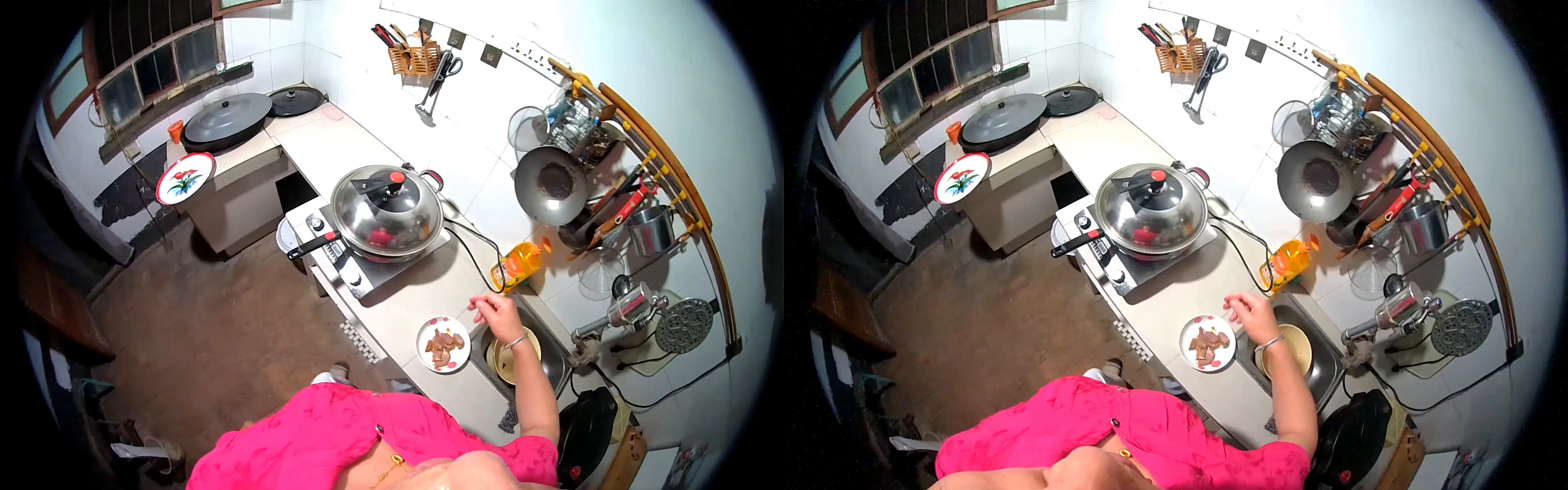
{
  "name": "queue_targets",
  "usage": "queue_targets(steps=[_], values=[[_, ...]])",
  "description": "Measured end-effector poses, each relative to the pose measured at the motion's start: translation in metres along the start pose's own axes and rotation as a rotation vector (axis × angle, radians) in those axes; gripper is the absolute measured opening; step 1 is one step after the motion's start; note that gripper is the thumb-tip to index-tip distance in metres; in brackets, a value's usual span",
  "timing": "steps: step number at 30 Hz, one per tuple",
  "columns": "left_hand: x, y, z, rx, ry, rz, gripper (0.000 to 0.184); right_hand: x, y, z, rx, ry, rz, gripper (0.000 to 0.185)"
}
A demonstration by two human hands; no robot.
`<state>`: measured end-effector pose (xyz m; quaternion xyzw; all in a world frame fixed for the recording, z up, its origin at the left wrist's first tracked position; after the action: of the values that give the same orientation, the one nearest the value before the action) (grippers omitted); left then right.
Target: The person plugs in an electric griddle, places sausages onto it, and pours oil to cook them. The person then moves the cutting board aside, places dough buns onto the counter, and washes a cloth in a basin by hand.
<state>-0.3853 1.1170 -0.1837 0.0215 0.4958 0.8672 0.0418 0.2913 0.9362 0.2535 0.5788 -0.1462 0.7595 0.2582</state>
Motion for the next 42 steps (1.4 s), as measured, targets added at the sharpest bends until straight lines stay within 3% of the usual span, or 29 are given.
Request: queue_targets(steps=[6, 9, 13, 15, 18, 19, 20, 22, 24, 28, 30, 32, 33, 35, 36, 37, 38, 40, 42], values=[[-0.025, -0.058, 0.034, 0.02, 0.289, 0.01, 0.019, 0.102, -0.14, -0.01, -0.048, -0.003, 0.184, 0.021], [-0.06, -0.107, 0.088, -0.014, 0.487, -0.029, 0.016, 0.174, -0.239, -0.022, -0.113, 0.07, 0.285, 0.027], [-0.097, -0.144, 0.189, -0.121, 0.999, -0.012, 0.013, 0.277, -0.384, -0.029, -0.365, 0.324, 0.504, 0.02], [-0.096, -0.177, 0.231, -0.217, 1.045, -0.087, 0.014, 0.304, -0.479, -0.003, -0.445, 0.498, 0.603, 0.03], [-0.083, -0.186, 0.283, -0.393, 1.138, -0.11, 0.013, 0.344, -0.602, 0.048, -0.682, 0.988, 0.542, 0.062], [-0.073, -0.186, 0.29, -0.393, 1.164, -0.064, 0.013, 0.339, -0.659, 0.088, -0.62, 0.76, 0.596, 0.067], [-0.064, -0.186, 0.295, -0.392, 1.182, -0.034, 0.013, 0.343, -0.701, 0.123, -0.85, 1.004, 0.607, 0.069], [-0.04, -0.201, 0.279, -0.4, 1.234, 0.039, 0.013, 0.359, -0.689, 0.083, -0.74, 0.39, 0.362, 0.079], [-0.02, -0.206, 0.261, -0.354, 1.242, 0.128, 0.013, 0.364, -0.698, 0.064, -0.759, 0.134, 0.424, 0.078], [0.004, -0.178, 0.22, -0.117, 1.051, 0.358, 0.015, 0.363, -0.719, 0.03, -0.625, 0.023, 0.276, 0.074], [-0.021, -0.201, 0.189, -0.164, -0.486, -0.326, 0.018, 0.357, -0.741, 0.041, -0.563, 0.015, 0.281, 0.075], [0.017, -0.203, 0.177, 0.124, 0.384, 0.144, 0.024, 0.355, -0.746, 0.049, -0.666, 0.038, 0.192, 0.069], [-0.025, -0.196, 0.185, -0.13, -0.466, -0.256, 0.027, 0.348, -0.747, 0.052, -0.687, -0.121, 0.234, 0.038], [-0.028, -0.205, 0.192, -0.186, -0.388, -0.305, 0.043, 0.354, -0.746, 0.072, -0.669, 0.136, 0.235, 0.054], [-0.036, -0.204, 0.197, -0.254, -0.473, -0.425, 0.03, 0.357, -0.733, 0.053, -0.717, 0.101, 0.247, 0.059], [-0.032, -0.221, 0.205, -0.175, -0.261, -0.347, 0.026, 0.36, -0.718, 0.032, -0.765, 0.066, 0.261, 0.064], [-0.028, -0.23, 0.219, -0.103, 0.068, -0.221, 0.022, 0.366, -0.71, 0.025, -0.805, 0.1, 0.305, 0.057], [-0.021, -0.235, 0.231, -0.011, 1.008, 0.089, 0.015, 0.361, -0.719, 0.033, -0.811, 0.064, 0.281, 0.05], [-0.026, -0.234, 0.253, -0.021, 1.313, 0.08, 0.008, 0.364, -0.712, 0.028, -0.812, 0.03, 0.272, 0.05]])
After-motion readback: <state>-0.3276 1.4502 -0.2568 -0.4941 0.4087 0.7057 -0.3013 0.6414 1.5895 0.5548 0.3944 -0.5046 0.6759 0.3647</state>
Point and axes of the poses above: each hand's wrist, its own y-axis away from the middle knuckle, its own z-axis out of the back of the hand, x = y × z, the point moved 7 cm from there along -y, towards the middle knuckle, and after that the axes turned 6 degrees about -y, right-handed, at the moved point
